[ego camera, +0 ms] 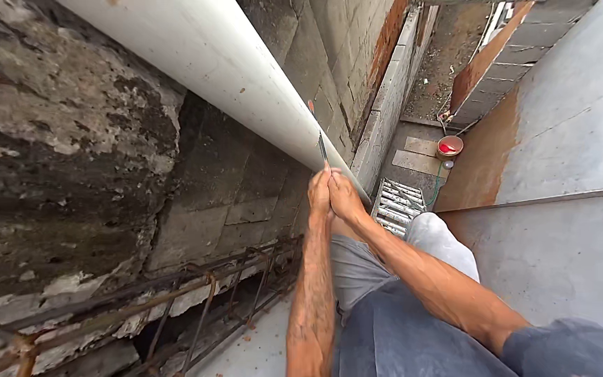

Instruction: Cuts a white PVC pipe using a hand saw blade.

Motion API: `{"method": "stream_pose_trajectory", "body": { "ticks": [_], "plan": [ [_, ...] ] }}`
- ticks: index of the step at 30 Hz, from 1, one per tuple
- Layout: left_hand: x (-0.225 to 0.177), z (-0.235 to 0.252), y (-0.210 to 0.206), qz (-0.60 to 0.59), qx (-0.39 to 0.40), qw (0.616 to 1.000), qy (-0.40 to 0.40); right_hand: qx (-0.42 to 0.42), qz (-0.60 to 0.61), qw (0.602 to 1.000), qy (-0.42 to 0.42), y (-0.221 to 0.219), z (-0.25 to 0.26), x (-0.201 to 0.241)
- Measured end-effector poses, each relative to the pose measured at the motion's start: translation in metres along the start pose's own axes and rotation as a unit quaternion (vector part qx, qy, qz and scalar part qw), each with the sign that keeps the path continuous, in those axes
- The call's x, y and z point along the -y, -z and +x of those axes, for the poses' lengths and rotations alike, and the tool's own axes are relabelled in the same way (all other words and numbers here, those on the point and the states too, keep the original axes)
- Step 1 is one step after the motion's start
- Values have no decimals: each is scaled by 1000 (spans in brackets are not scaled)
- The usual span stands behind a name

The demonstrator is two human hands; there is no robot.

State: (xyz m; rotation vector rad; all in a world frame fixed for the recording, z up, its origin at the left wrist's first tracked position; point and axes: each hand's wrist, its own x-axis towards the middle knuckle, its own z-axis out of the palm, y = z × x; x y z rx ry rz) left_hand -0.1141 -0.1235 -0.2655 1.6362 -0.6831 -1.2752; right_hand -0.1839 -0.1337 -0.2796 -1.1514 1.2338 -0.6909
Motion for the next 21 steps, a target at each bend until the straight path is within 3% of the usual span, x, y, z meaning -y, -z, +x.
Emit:
{"method": "stream_pose_trajectory", "body": {
  "ticks": [7,10,12,18,21],
  "plan": [
    [-25,63,-10,-53,-39,998,-17,-20,71,997,-21,-8,58,21],
    [-7,17,-7,5,-35,999,-36,-11,61,998,-5,-3,17,1],
    [14,-13,-8,-26,-39,999,-26,7,42,999,-15,4,-15,-12],
    [-25,62,-23,-25,-86,995,-31,15,79,997,-18,5,60,18],
    [-12,33,-23,-3,-85,996,-38,20,77,997,-3,10,27,5]
  ]
}}
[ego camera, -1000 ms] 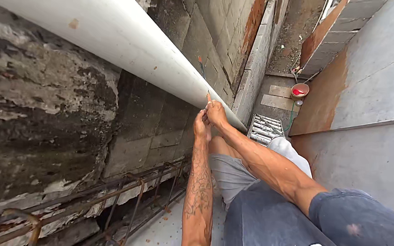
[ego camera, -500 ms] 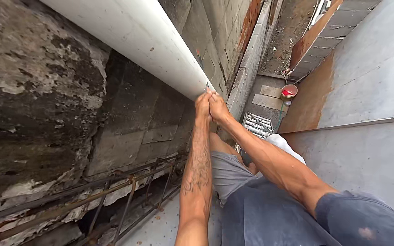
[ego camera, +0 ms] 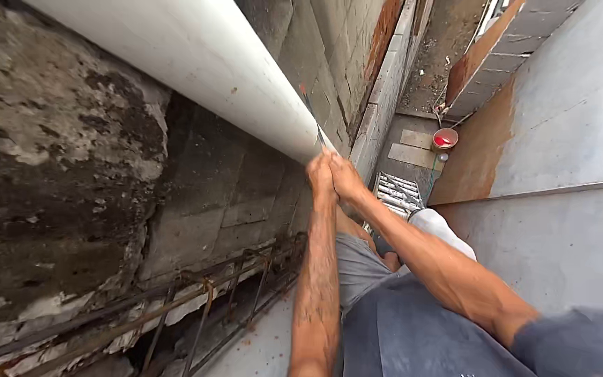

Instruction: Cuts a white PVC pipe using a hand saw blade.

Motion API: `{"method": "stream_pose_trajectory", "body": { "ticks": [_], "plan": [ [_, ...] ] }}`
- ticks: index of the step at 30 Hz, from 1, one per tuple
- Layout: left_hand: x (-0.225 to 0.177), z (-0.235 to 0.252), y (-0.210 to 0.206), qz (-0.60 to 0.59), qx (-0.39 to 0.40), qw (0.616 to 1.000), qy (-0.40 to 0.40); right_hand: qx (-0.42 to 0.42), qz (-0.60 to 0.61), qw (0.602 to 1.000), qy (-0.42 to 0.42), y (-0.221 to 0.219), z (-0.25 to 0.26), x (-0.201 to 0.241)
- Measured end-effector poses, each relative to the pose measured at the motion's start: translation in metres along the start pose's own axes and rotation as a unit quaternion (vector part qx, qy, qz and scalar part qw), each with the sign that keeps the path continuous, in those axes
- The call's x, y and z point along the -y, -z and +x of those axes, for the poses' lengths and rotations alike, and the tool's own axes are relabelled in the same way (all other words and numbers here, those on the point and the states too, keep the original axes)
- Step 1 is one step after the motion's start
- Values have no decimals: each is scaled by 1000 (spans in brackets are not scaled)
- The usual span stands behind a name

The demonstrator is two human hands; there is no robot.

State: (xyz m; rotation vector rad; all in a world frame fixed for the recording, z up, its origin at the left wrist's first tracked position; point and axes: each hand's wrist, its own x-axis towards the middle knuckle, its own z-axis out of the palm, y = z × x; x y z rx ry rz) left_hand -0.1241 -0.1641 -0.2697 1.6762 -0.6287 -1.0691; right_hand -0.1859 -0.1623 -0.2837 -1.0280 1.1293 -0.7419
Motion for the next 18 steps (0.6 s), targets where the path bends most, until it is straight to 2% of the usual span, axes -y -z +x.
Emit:
{"method": "stream_pose_trajectory", "body": {
  "ticks": [3,5,7,9,12,14,18],
  "plan": [
    [27,-33,6,-50,1,999,13,-1,-2,999,-32,5,-30,-19],
    [23,-12,0,-48,11,999,16,8,-4,999,-47,8,-9,-14],
    [11,12,-2,-49,5,999,18,6,-4,1000,-27,2,16,-6],
    [-1,16,-4,-63,-6,998,13,-6,4,1000,-4,-2,19,5],
    [18,-38,16,-4,28,1000,10,-8,-12,1000,-9,-1,-37,-16],
    [25,-48,17,-52,11,998,16,-6,-24,1000,-14,0,-49,-19],
    [6,5,9,-7,14,1000,11,-19,0,1000,-8,-10,6,-5]
  ]
}}
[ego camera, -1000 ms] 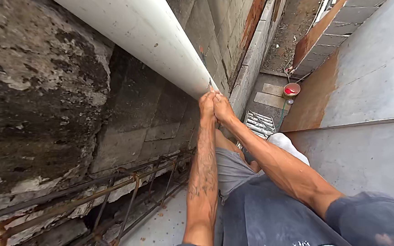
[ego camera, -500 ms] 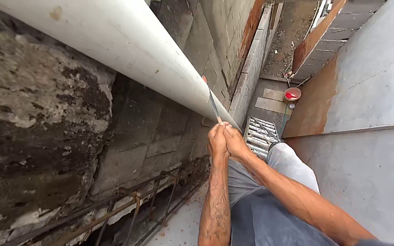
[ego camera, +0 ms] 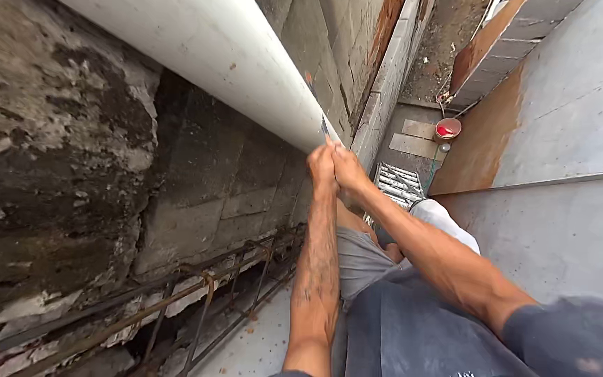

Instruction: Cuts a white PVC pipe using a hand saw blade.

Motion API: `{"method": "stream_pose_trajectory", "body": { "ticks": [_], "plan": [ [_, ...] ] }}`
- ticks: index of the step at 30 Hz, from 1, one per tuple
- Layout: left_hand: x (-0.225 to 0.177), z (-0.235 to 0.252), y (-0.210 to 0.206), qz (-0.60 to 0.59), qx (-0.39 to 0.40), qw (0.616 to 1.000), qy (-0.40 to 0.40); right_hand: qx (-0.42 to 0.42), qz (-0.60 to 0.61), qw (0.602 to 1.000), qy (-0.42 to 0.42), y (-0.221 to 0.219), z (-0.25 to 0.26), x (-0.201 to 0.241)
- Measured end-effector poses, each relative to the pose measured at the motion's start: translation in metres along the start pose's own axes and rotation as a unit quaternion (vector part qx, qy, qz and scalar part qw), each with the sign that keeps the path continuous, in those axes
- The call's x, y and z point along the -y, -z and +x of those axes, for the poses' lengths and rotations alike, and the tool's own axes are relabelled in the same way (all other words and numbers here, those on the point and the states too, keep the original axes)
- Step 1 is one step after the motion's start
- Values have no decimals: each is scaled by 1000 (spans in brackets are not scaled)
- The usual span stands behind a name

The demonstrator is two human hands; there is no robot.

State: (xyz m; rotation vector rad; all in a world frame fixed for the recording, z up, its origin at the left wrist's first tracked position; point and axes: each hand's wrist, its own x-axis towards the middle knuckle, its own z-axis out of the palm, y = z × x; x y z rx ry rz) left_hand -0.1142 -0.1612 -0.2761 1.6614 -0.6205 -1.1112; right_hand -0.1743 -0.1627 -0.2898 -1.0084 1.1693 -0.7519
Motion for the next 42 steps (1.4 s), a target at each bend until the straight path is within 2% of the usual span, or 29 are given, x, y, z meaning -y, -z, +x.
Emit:
{"method": "stream_pose_trajectory", "body": {
  "ticks": [1,3,5,7,10,13,14,17,19,22,25,28,30,34,36,37,40,42],
  "plan": [
    [-6,13,-3,9,-8,1000,-2,-10,23,1000,-7,-5,13,4],
    [-10,9,0,23,-3,1000,-6,-14,31,999,-6,-7,7,5],
    [7,-28,12,37,14,999,-12,-1,-2,1000,0,-2,-31,-9],
    [21,-53,17,-5,2,1000,6,8,-24,999,-21,3,-58,-18],
    [10,-22,8,23,3,1000,-2,15,-28,999,-14,6,-27,-3],
    [-8,18,1,36,-12,999,-5,-7,35,999,-10,-10,14,6],
    [-11,16,1,35,-13,999,-4,-11,38,999,-5,-10,12,6],
    [13,-34,21,55,10,998,-6,-4,-2,1000,-2,-6,-43,-15],
    [21,-49,22,2,-8,1000,10,-4,-2,999,-32,-6,-56,-20],
    [3,-9,9,47,-8,999,1,13,-11,1000,-21,-2,-13,0],
    [-11,23,1,42,-15,999,-14,-11,30,999,-15,-11,20,9],
    [8,-27,16,64,14,998,-22,-4,13,1000,-16,-7,-32,-17],
    [24,-51,23,32,-3,999,6,6,22,999,-38,-6,-55,-29],
    [-1,2,4,82,-22,996,-10,24,19,999,-23,1,-1,3],
    [-14,24,-2,54,-28,998,-15,-1,50,999,-22,-9,20,10],
    [-13,21,1,49,-23,998,-18,1,53,998,-20,-10,11,10],
    [11,-35,18,57,11,998,-6,19,25,999,-18,-1,-44,-17],
    [21,-47,17,3,-14,1000,11,12,12,999,-39,-1,-51,-19]
  ]
}}
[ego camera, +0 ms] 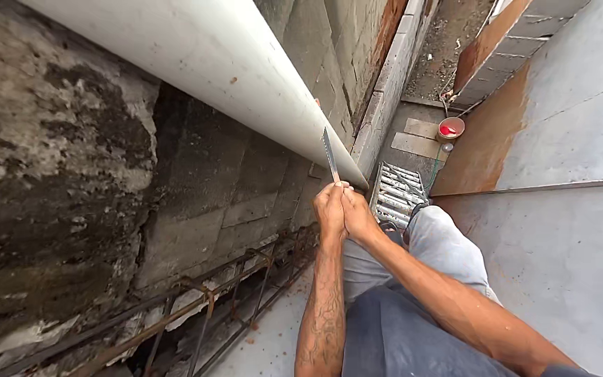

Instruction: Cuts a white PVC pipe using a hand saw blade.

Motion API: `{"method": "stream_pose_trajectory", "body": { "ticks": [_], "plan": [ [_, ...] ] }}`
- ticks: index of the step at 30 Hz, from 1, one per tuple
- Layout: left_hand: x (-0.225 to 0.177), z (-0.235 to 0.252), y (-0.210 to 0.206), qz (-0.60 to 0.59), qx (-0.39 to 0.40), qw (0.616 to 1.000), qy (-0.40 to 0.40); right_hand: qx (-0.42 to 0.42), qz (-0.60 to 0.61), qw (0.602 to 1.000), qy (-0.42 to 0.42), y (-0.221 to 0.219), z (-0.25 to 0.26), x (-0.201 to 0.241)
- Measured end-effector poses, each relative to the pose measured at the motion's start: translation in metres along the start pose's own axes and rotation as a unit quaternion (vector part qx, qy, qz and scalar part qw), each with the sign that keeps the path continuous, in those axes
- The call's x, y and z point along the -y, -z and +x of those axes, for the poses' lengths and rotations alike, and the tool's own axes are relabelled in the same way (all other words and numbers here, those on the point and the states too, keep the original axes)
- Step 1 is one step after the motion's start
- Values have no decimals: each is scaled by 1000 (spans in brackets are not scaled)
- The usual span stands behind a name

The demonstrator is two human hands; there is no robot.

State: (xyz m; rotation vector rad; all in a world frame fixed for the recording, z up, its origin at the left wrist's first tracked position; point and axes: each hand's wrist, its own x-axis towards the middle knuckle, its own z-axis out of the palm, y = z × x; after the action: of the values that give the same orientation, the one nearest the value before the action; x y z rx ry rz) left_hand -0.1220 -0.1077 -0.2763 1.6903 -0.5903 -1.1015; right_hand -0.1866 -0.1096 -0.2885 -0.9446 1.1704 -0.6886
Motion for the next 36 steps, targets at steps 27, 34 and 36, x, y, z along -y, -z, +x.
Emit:
{"method": "stream_pose_trajectory", "body": {
  "ticks": [27,34,36],
  "plan": [
    [-24,57,-8,69,11,997,-37,-2,0,999,32,-6,50,30],
    [7,-3,8,42,-3,999,-20,-2,-6,1000,13,-5,-3,-10],
    [2,15,-2,24,-14,999,-15,3,-18,1000,11,0,12,3]
  ]
}}
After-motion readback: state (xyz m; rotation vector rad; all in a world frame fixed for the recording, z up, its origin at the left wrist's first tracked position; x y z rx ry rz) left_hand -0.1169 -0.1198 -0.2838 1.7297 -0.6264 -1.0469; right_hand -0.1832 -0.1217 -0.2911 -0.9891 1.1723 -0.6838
